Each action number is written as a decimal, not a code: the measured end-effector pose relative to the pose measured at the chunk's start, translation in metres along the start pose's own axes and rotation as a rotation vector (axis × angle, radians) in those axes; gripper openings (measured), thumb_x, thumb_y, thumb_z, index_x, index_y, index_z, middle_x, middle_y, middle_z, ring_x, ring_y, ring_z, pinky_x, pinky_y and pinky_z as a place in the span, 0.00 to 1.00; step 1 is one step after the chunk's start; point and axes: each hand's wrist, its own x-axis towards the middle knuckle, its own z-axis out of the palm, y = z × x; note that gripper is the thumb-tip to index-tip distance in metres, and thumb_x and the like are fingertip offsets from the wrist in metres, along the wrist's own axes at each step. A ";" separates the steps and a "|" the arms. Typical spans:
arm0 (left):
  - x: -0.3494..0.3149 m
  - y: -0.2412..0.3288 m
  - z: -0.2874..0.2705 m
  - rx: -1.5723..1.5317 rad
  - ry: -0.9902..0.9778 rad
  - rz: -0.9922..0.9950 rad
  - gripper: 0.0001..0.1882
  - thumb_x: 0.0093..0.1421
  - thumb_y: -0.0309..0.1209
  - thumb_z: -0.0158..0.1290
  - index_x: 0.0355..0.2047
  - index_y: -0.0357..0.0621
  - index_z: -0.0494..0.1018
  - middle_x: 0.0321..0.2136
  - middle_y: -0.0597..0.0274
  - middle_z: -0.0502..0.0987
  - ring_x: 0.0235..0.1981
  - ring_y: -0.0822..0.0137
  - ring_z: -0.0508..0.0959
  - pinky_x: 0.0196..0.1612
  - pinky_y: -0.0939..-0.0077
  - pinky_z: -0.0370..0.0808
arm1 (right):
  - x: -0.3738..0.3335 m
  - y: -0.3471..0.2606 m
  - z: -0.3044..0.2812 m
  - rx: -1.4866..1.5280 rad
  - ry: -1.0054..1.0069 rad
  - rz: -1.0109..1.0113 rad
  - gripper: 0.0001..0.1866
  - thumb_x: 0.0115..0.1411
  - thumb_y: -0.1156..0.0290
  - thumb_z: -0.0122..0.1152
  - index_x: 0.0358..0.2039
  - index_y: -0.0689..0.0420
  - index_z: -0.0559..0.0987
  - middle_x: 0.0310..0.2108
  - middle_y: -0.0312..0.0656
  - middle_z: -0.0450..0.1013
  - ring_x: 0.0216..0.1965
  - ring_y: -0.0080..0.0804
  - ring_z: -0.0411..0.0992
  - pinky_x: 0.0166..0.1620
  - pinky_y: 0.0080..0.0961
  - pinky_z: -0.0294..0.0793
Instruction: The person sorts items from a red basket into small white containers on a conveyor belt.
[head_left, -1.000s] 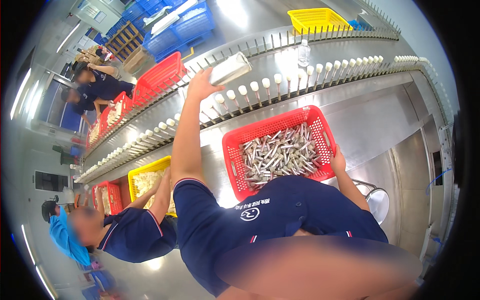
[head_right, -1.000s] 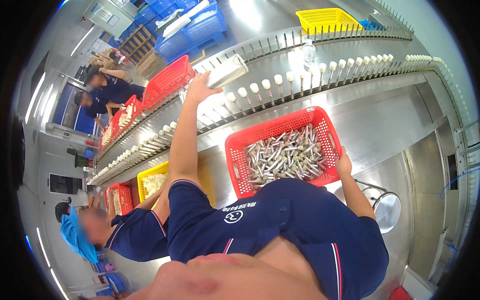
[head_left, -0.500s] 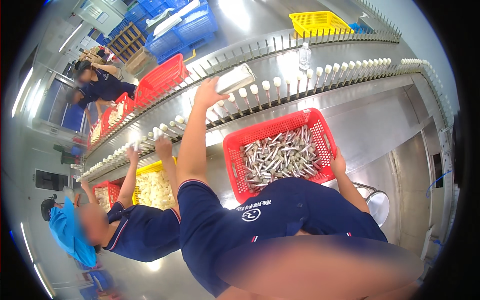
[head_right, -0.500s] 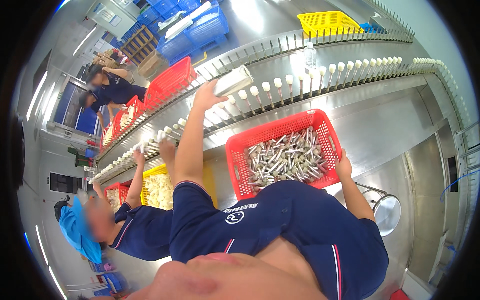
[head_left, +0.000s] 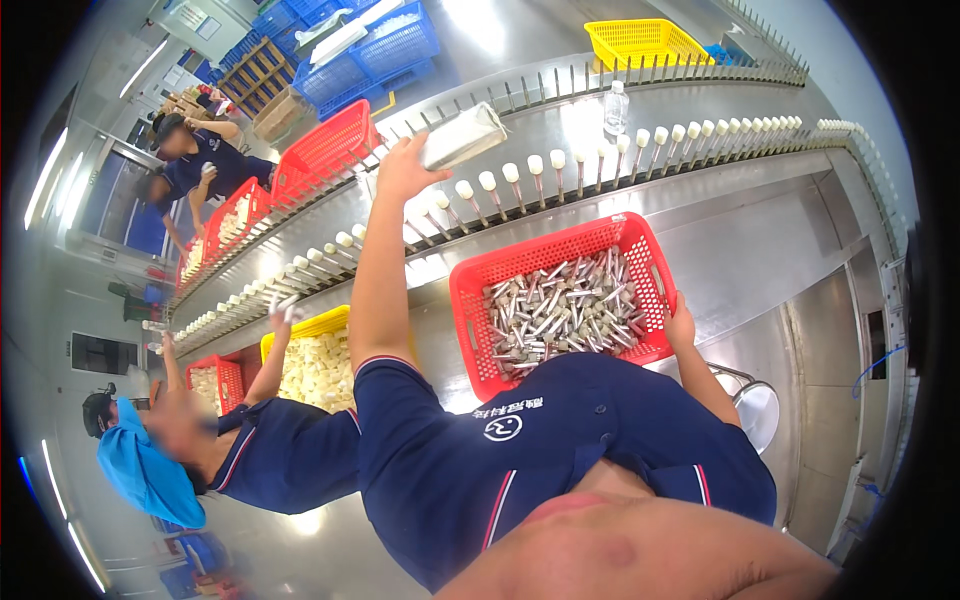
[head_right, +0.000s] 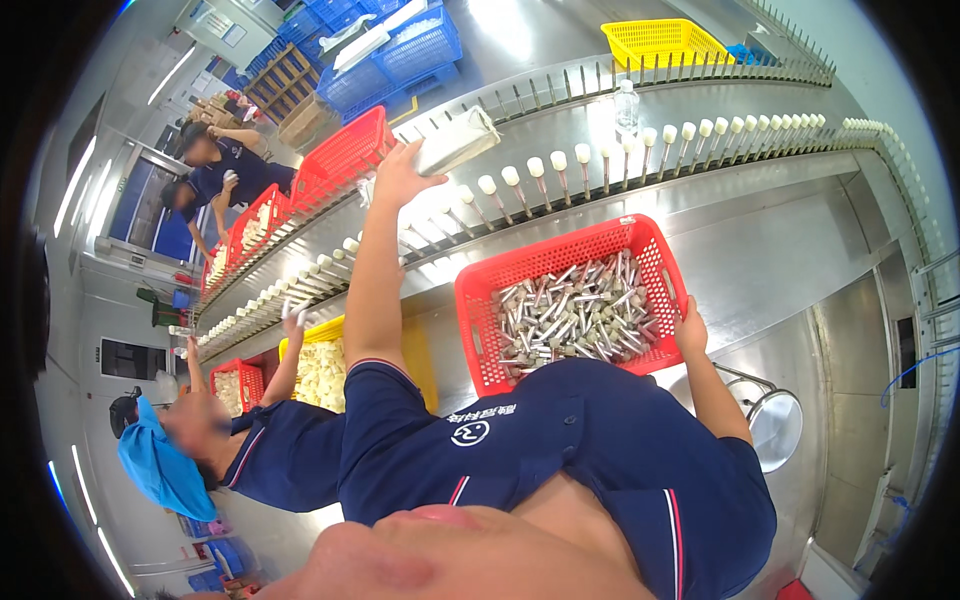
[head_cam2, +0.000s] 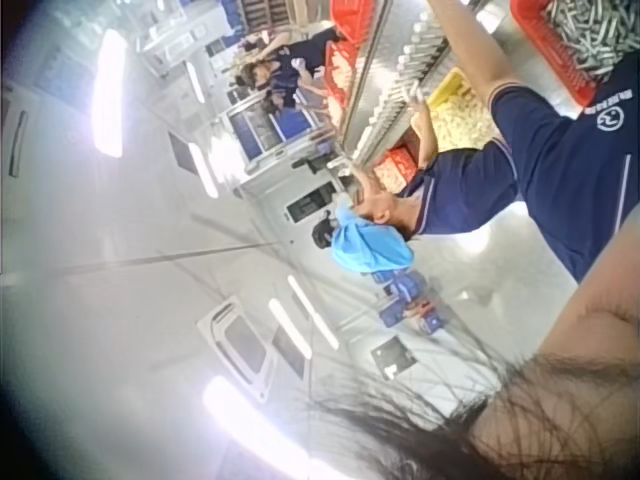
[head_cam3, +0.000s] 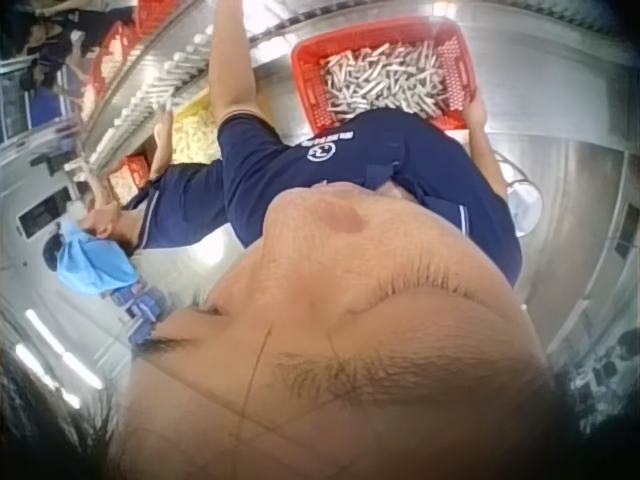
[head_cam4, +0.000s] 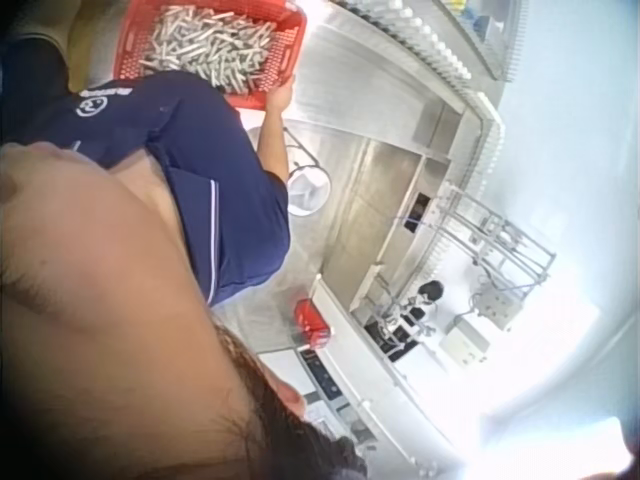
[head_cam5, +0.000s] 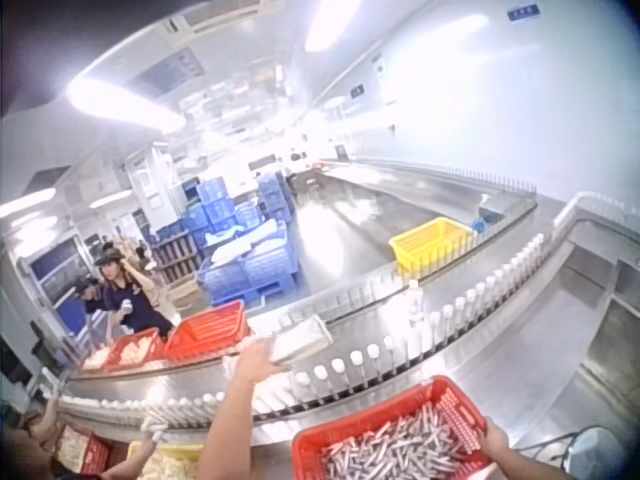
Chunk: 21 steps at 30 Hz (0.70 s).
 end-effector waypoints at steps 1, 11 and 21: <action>-0.002 0.004 0.001 -0.014 -0.067 -0.029 0.44 0.36 0.51 0.68 0.53 0.45 0.69 0.42 0.47 0.73 0.43 0.50 0.75 0.47 0.60 0.72 | -0.001 0.002 0.003 0.011 0.007 -0.001 0.23 0.59 0.67 0.54 0.55 0.50 0.63 0.35 0.55 0.75 0.38 0.55 0.74 0.39 0.47 0.72; -0.011 0.014 0.066 0.031 -0.273 0.007 0.45 0.36 0.53 0.66 0.54 0.47 0.68 0.43 0.49 0.72 0.48 0.51 0.72 0.50 0.60 0.70 | -0.002 -0.001 0.010 0.079 0.059 -0.074 0.25 0.58 0.69 0.54 0.56 0.49 0.62 0.37 0.55 0.75 0.39 0.56 0.73 0.39 0.47 0.72; -0.007 -0.001 0.023 -0.014 -0.051 0.012 0.44 0.35 0.53 0.67 0.52 0.45 0.69 0.40 0.48 0.73 0.44 0.50 0.74 0.47 0.59 0.71 | 0.000 0.010 0.010 0.037 -0.005 -0.029 0.26 0.57 0.69 0.55 0.57 0.48 0.61 0.38 0.54 0.75 0.39 0.56 0.73 0.39 0.48 0.72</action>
